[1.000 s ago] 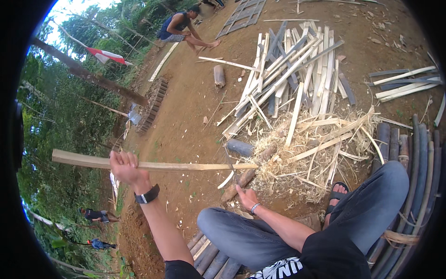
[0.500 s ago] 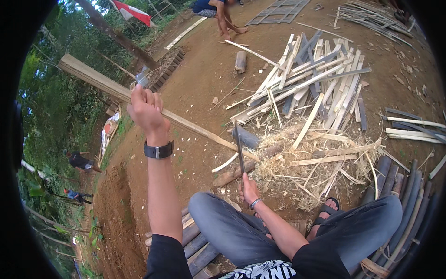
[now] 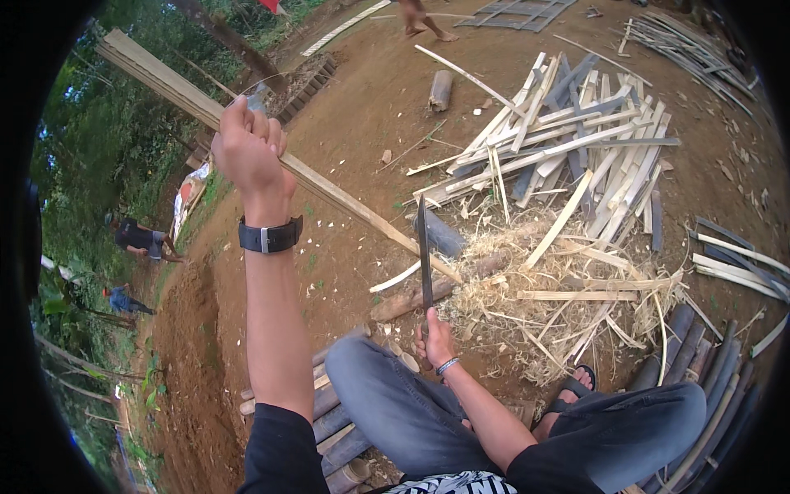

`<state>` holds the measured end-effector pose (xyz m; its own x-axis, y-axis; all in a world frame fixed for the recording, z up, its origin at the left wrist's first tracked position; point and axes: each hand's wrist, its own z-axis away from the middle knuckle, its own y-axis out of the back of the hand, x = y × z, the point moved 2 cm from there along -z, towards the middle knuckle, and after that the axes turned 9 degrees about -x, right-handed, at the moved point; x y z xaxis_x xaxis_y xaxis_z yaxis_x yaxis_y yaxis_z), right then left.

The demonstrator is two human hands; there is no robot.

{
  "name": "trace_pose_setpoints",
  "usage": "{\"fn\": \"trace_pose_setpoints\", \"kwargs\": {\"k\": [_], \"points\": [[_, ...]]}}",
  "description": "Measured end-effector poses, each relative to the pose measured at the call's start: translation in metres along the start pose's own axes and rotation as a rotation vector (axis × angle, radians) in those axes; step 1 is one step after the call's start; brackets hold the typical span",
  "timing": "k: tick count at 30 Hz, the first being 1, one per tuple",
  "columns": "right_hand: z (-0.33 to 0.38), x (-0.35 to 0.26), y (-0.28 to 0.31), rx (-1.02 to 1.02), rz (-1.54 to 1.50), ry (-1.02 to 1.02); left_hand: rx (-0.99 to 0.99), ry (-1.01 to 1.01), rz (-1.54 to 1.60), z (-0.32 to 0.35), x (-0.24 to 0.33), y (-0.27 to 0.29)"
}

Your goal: The person thins a long bamboo strip by repeatedly drawing a machete along its length against a wooden log, removing shavings until the strip reaches a desired thickness.

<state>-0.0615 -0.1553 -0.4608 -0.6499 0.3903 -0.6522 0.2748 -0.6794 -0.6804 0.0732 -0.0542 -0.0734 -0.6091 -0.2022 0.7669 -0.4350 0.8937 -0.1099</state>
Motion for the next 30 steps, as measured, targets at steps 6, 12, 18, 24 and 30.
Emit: {"fn": "trace_pose_setpoints", "kwargs": {"k": [6, 12, 18, 24, 30], "points": [[-0.004, 0.019, 0.016, 0.147, 0.099, -0.106, 0.095, 0.003, -0.044, -0.008, -0.008, 0.017], [-0.024, 0.036, 0.057, 0.234, 0.334, -0.014, 0.145, 0.008, -0.059, -0.006, -0.008, -0.002], [-0.036, 0.022, 0.033, 0.204, 0.306, 0.101, 0.24, -0.139, -0.201, -0.01, -0.014, -0.006], [-0.015, 0.041, 0.068, 0.335, 0.184, -0.22, 0.321, -0.123, -0.257, -0.009, -0.011, -0.004], [-0.027, 0.051, 0.076, 0.272, 0.168, -0.185, 0.343, -0.086, -0.216, -0.017, -0.021, -0.015]]}}
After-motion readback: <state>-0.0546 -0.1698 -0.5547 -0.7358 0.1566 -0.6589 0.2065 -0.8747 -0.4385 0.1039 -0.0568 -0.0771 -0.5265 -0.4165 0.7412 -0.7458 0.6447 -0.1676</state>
